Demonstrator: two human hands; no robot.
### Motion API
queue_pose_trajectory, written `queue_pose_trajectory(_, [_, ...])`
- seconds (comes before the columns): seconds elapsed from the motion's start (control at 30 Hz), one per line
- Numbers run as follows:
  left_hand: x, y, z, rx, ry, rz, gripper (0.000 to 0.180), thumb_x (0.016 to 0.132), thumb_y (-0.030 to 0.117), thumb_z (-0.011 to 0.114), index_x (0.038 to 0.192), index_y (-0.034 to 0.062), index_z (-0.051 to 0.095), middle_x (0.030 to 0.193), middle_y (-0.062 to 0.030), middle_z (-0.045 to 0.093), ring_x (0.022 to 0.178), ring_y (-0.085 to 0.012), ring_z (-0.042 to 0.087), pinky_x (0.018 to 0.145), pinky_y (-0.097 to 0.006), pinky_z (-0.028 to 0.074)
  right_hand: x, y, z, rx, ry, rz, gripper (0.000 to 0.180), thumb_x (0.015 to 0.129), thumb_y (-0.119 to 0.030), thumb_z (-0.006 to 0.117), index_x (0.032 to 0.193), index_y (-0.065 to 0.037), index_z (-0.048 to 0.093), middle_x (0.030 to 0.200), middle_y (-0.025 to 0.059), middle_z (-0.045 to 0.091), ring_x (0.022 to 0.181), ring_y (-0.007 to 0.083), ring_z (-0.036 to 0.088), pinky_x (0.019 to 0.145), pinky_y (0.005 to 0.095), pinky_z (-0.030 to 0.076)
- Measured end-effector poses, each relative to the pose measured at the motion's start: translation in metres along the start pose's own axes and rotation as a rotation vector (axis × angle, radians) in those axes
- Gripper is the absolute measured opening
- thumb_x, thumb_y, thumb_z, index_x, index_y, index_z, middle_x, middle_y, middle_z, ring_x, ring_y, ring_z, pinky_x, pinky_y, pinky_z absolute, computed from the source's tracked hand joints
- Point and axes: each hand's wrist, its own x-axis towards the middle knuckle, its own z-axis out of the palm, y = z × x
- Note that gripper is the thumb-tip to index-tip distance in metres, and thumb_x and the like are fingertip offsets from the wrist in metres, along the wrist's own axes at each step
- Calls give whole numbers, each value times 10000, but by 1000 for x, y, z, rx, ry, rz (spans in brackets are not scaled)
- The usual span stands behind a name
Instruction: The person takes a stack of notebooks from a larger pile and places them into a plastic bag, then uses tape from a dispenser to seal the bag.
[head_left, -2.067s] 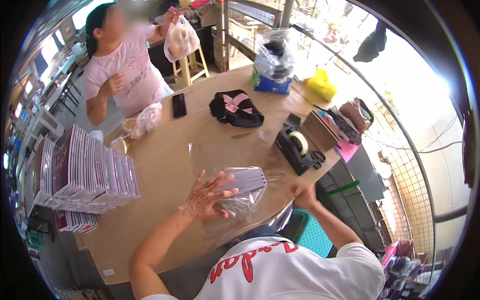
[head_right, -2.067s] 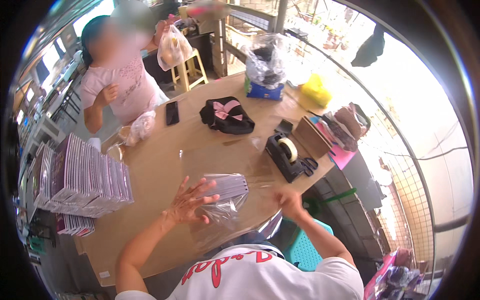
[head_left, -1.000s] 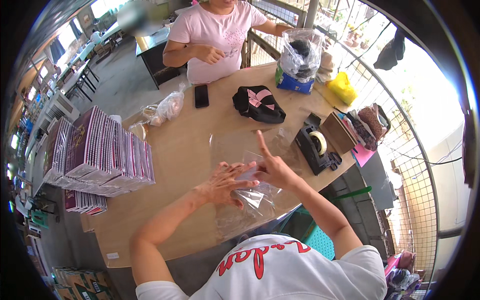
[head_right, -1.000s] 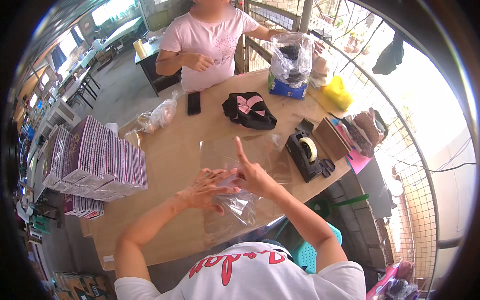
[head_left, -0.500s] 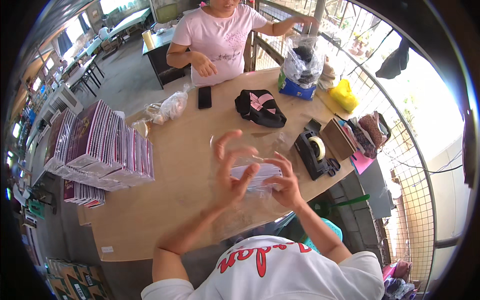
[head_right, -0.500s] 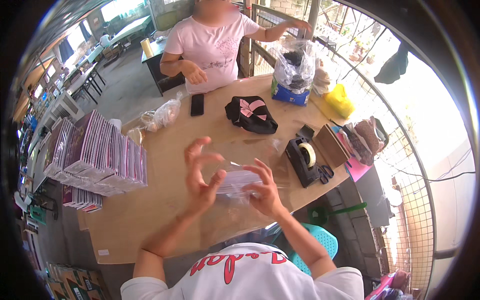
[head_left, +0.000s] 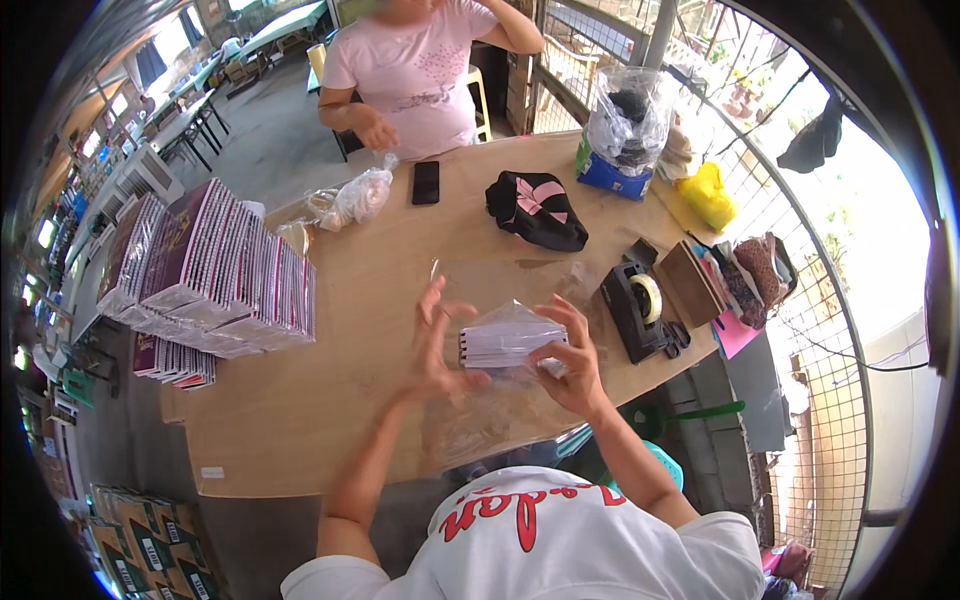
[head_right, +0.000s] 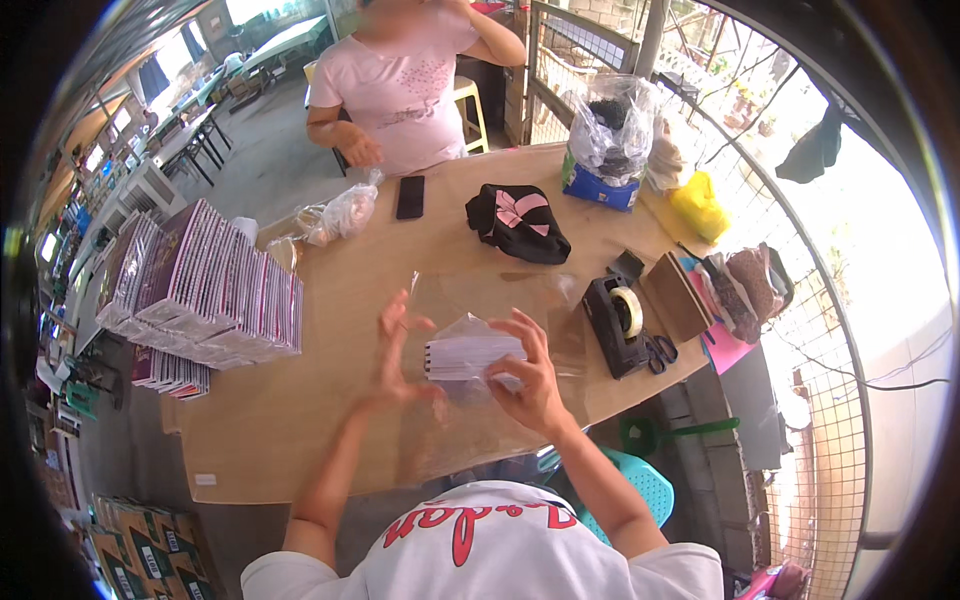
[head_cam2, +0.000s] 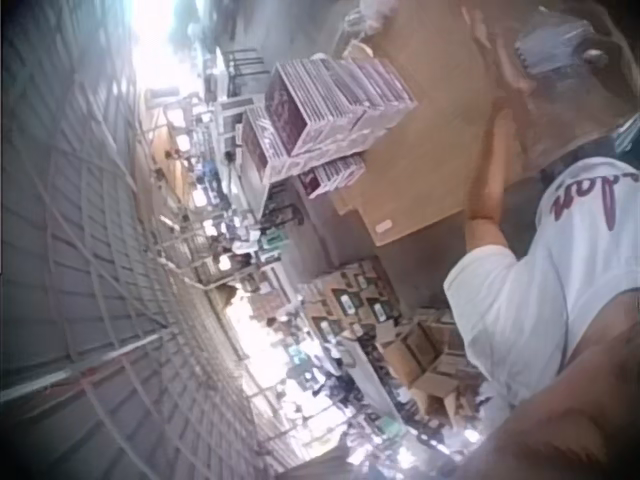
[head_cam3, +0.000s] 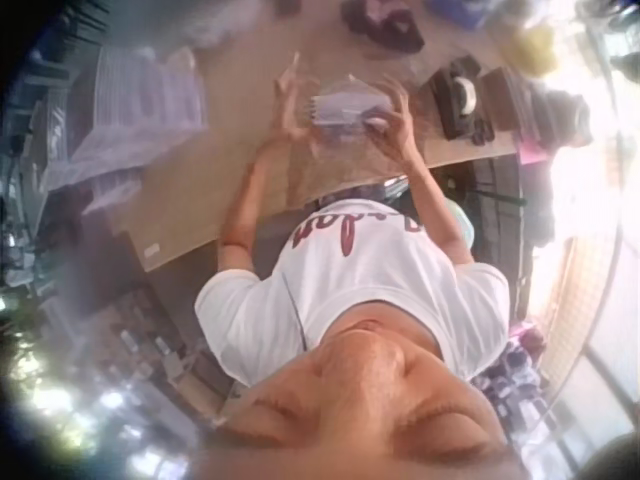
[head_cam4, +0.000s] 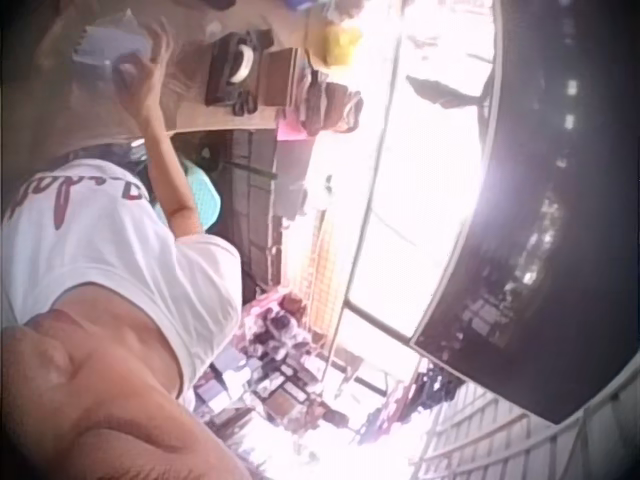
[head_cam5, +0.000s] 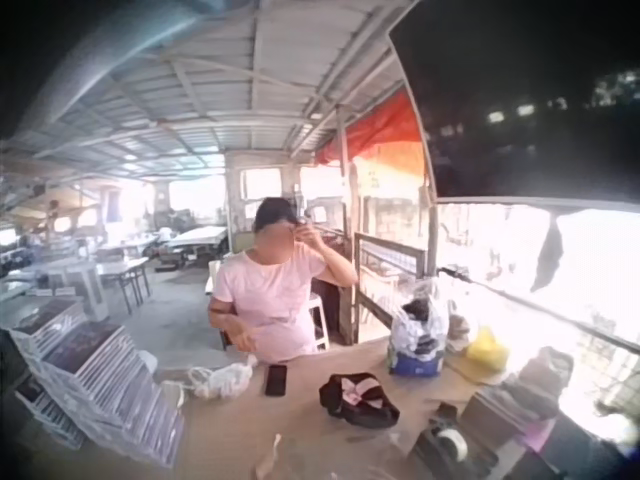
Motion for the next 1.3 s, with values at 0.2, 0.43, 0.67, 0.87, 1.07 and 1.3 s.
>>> queue_pose_trajectory(0.2, [-15, -1, 28, 419, -115, -123, 368, 639, 268, 903, 918, 163, 688, 1553, -203, 292, 1400, -405, 331, 1101, -533, 299, 0, -8, -28, 263, 105, 184, 528, 572, -213, 919, 1007, -44, 671, 1472, 240, 353, 1427, 428, 286, 1141, 549, 273])
queue_pose_trajectory(0.43, [5, -18, 29, 240, -162, -314, 237, 671, 116, 859, 778, 68, 653, 1191, -157, 652, 1059, -292, 626, 862, -402, 495, -8, 42, 20, 156, 89, 269, 239, 635, 15, 830, 791, -17, 652, 1381, 218, 469, 1232, 357, 536, 1005, 436, 461])
queue_pose_trajectory(0.67, [-1, -10, 48, 246, 102, -330, 228, 691, 67, 840, 701, 21, 617, 948, -129, 713, 692, -235, 679, 606, -376, 531, -1, 59, 21, 97, 102, 281, 227, 595, 85, 774, 759, -20, 656, 1189, 136, 513, 963, 215, 579, 811, 330, 489])
queue_pose_trajectory(0.87, [0, -14, 57, 218, 167, -396, 233, 685, 6, 821, 678, 1, 588, 948, -125, 713, 712, -221, 679, 633, -342, 525, 8, 70, 19, 81, 40, 331, 221, 578, 62, 790, 728, -33, 658, 1147, 120, 502, 877, 195, 582, 738, 305, 495])
queue_pose_trajectory(1.07, [4, -44, 57, -473, 320, -805, 146, 659, -80, 772, 735, -7, 671, 879, -121, 712, 764, -169, 659, 700, -314, 525, 41, 84, 12, 501, -184, 978, 262, 578, 39, 809, 796, 2, 669, 1178, 88, 534, 938, 162, 595, 735, 291, 502])
queue_pose_trajectory(1.3, [-4, -43, 70, -538, 261, -588, 200, 643, -192, 606, 706, -16, 677, 819, -117, 708, 795, -155, 646, 752, -290, 528, 29, 97, 6, 574, -173, 729, 368, 562, 60, 729, 915, -44, 733, 1211, 89, 606, 1070, 188, 593, 891, 347, 498])
